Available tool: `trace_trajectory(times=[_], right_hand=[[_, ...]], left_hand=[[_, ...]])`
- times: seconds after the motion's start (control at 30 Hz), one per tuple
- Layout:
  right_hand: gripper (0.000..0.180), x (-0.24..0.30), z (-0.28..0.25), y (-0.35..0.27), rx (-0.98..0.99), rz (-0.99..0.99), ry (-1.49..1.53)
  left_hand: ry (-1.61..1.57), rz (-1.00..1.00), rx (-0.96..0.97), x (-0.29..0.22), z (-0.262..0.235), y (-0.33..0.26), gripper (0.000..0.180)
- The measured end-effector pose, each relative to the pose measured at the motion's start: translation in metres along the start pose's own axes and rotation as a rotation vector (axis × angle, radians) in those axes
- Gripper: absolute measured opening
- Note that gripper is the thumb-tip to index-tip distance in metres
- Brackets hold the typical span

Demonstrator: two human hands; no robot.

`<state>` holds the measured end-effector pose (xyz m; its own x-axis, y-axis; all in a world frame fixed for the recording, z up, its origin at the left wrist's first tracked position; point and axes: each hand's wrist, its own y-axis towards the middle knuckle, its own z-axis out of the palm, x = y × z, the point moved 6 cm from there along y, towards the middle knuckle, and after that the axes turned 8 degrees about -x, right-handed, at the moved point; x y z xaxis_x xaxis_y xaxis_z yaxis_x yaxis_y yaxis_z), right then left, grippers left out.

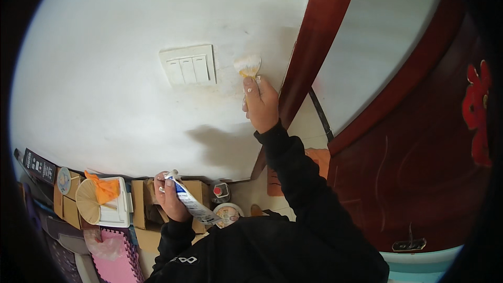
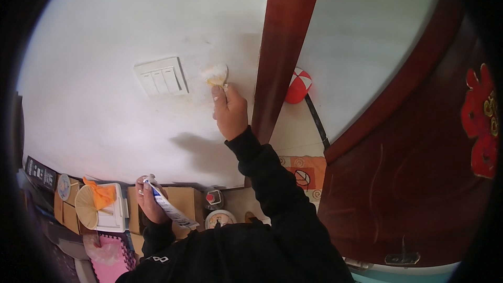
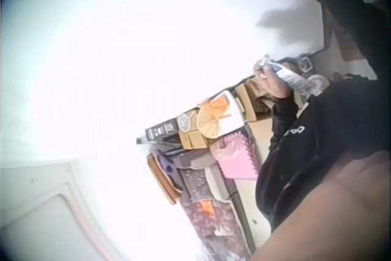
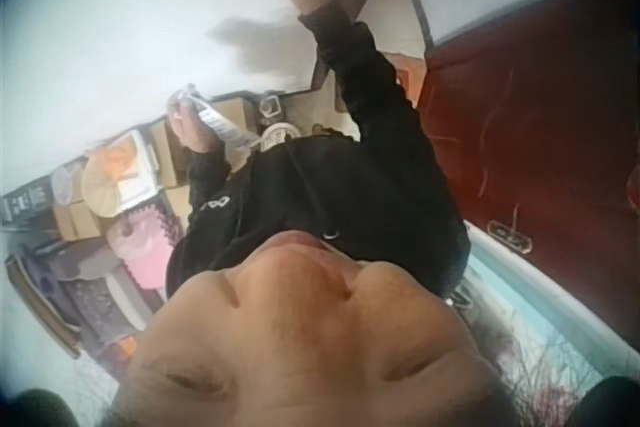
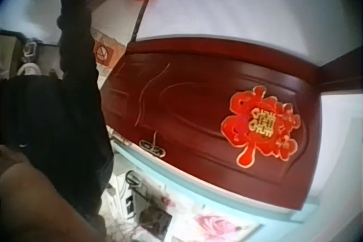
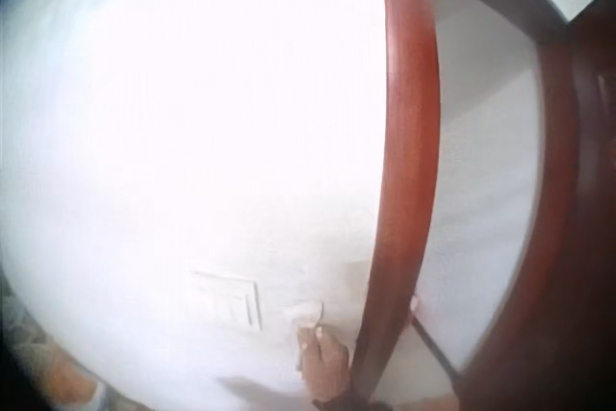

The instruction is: The person applies a white paste from a tube onto a wall near a light switch using a small spatula. They repeatedly squeeze the tube and spread the paste over a specific area to fill imperfections or holes.

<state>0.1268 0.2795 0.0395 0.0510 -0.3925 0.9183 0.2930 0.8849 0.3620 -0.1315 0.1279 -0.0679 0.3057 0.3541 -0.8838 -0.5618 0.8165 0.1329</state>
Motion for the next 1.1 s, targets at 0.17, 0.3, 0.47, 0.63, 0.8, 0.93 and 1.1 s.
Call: trace_trajectory(times=[0.17,0.3,0.47,0.63,0.8,0.93,1.1], right_hand=[[0.027,-0.075,-0.021,-0.029,-0.029,0.079,-0.118],[0.028,-0.056,-0.017,-0.048,0.020,0.008,-0.109],[0.026,0.002,-0.002,-0.014,0.000,-0.011,0.073],[0.023,-0.067,-0.012,-0.025,-0.017,0.193,0.044],[0.026,-0.041,-0.005,-0.052,0.017,0.144,0.068],[0.027,0.019,0.015,-0.005,-0.024,-0.054,0.056],[0.026,-0.022,0.018,-0.009,0.009,0.120,-0.013]], left_hand=[[-0.002,-0.013,-0.017,0.001,-0.005,-0.001,0.010],[-0.025,0.008,-0.076,-0.001,-0.003,-0.001,0.011],[-0.012,-0.019,0.013,-0.002,0.001,-0.004,0.012],[-0.024,-0.051,-0.001,-0.004,-0.003,-0.004,0.018],[-0.038,-0.013,-0.100,-0.002,-0.005,-0.002,0.015],[-0.015,-0.033,-0.024,0.000,-0.006,-0.004,0.013],[-0.028,-0.045,-0.001,-0.002,-0.005,-0.004,0.010]])
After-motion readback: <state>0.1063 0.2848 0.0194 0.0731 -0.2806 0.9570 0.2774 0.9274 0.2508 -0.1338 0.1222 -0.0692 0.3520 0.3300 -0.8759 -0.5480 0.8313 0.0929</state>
